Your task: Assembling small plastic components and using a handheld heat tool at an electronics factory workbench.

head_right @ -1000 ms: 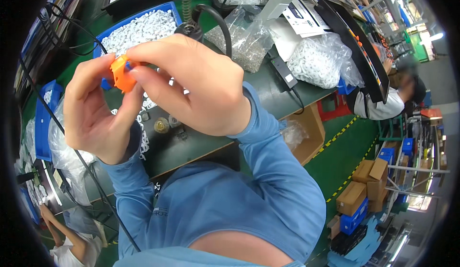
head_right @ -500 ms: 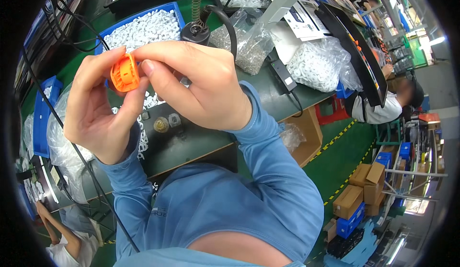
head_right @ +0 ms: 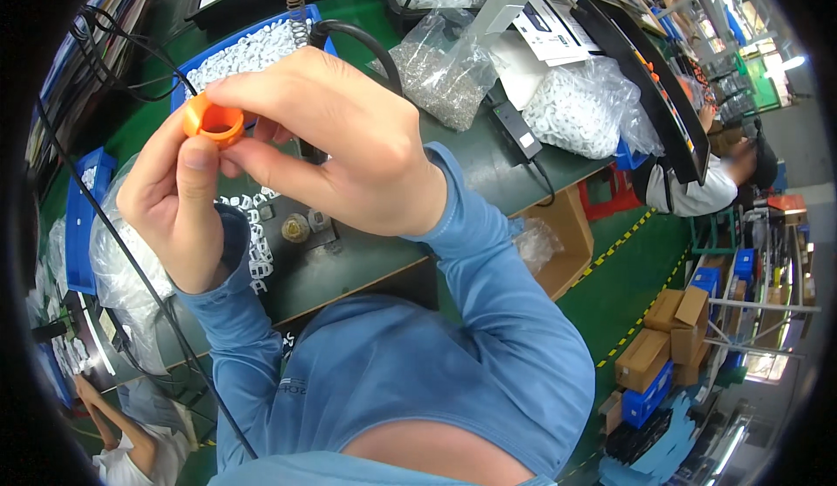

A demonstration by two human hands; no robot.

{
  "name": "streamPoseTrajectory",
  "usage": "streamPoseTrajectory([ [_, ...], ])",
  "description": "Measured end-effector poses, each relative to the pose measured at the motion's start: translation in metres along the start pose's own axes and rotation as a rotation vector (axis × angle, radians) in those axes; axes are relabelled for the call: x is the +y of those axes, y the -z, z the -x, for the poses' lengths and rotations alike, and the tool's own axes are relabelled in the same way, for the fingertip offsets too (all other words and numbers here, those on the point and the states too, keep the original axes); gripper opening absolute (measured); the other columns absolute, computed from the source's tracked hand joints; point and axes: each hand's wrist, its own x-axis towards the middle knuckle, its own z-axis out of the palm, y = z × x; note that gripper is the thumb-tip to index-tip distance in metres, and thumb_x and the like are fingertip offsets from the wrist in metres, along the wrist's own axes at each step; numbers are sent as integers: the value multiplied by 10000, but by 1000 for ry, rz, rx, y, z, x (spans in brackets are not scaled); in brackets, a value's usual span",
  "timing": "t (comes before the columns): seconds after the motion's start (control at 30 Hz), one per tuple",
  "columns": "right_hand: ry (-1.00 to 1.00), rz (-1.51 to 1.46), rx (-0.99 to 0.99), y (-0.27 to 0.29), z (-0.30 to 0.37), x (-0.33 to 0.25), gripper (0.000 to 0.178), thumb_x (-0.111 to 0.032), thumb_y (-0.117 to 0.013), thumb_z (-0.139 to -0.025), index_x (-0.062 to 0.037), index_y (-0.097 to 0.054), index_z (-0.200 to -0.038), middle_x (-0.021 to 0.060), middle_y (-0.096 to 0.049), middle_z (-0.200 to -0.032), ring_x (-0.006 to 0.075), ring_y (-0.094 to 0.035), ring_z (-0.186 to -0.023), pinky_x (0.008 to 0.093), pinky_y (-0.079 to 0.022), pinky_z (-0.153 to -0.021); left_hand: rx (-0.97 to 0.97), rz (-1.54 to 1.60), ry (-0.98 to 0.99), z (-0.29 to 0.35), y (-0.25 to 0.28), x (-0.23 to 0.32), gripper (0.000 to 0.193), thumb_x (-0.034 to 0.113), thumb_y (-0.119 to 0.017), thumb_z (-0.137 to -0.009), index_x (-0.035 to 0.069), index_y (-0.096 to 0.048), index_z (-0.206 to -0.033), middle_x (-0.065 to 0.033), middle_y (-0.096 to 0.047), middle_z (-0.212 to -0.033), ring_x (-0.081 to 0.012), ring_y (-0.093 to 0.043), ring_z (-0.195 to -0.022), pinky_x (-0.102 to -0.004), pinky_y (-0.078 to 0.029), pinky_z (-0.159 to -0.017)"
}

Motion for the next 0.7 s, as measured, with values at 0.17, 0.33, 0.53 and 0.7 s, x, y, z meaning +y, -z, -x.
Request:
streamPoseTrajectory([
  [0.17,63,43,-2,6,0,6,336,60,-734,-740,16,-679,-1069,98,-681,-878,231,-649,-739,298,-536,-635,-98,90,138,-4,2,5,423,277,-502,-1038,-114,-647,-1110,-83,-656,-844,-111,-588,-688,-214,-436,-606],
  [0.33,23,60,-23,5,3,4,291,56,-710,-781,18,-667,-1067,101,-676,-855,224,-658,-729,294,-539,-635,-113,192,185,-7,6,-3,427,283,-466,-1044,-97,-642,-1126,-102,-659,-893,-124,-594,-736,-225,-447,-666],
  [0.53,-8,10,3,4,4,6,257,58,-679,-825,23,-653,-1078,103,-668,-827,190,-671,-720,278,-546,-629,-162,97,132,-12,6,1,410,267,-525,-1000,-89,-625,-1177,-123,-675,-1001,-132,-607,-825,-236,-473,-738],
  [0.7,53,59,-30,5,1,7,277,101,-644,-820,38,-660,-1089,123,-669,-863,205,-662,-722,290,-544,-642,-204,161,197,-11,6,2,384,163,-620,-932,-77,-594,-1230,-137,-673,-1076,-164,-644,-932,-269,-503,-832],
])
